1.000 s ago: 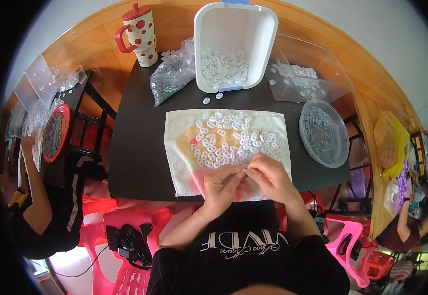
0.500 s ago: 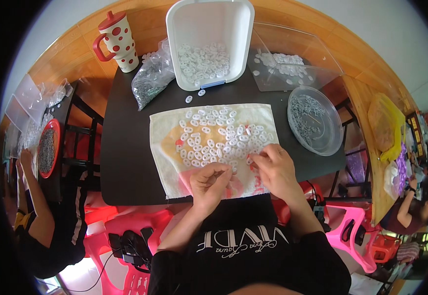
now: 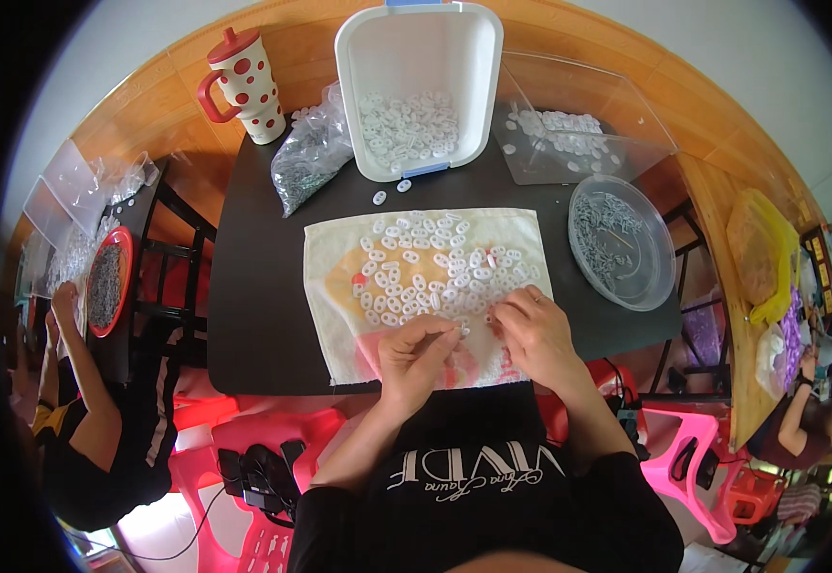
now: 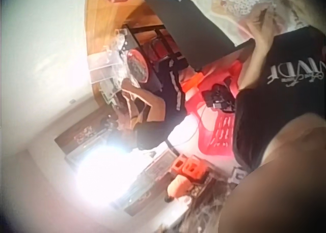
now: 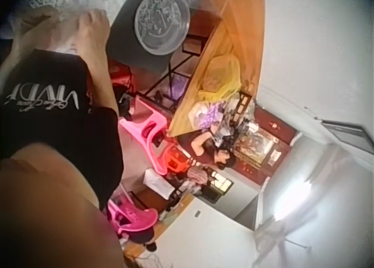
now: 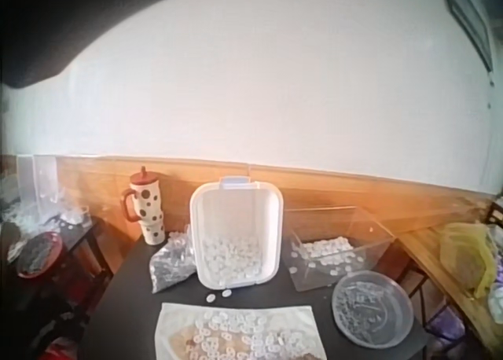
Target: The recorder is sorting and inspecting white plastic rings and components on a work table.
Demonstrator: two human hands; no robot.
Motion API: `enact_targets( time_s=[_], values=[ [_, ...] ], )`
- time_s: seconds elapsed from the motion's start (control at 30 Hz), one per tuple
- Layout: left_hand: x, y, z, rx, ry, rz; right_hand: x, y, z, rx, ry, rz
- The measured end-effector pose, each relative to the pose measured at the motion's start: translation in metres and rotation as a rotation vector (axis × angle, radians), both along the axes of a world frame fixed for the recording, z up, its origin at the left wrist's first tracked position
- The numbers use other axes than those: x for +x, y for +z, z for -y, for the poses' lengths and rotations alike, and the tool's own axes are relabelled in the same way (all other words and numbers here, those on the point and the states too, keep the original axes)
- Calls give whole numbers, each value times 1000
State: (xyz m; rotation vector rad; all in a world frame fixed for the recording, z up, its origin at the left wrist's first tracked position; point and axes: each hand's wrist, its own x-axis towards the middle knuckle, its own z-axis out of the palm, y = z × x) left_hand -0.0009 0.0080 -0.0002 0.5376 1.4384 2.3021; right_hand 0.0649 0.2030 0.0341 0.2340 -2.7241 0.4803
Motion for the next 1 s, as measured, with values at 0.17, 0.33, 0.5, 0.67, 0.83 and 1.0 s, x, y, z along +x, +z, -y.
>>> enact_targets(
  time_s=[0.17, 0.33, 0.5, 0.67, 0.83, 1.0],
  values=[
    [1, -4, 1, -2, -11, 40, -2, -3, 6, -25, -41, -27],
    [0, -7, 2, -13, -20, 9, 0, -4, 7, -212, 72, -114],
    [1, -6, 4, -21, -42, -36, -6, 9, 15, -1073, 26, 109],
    [3, 1, -2, -3, -15, -42, -19, 7, 25, -966, 102, 56],
    [2, -3, 1, -11, -43, -94, -18, 4, 24, -970, 136, 66],
    [3, -1, 1, -20, -45, -88, -19, 7, 24, -939, 148, 79]
  ],
)
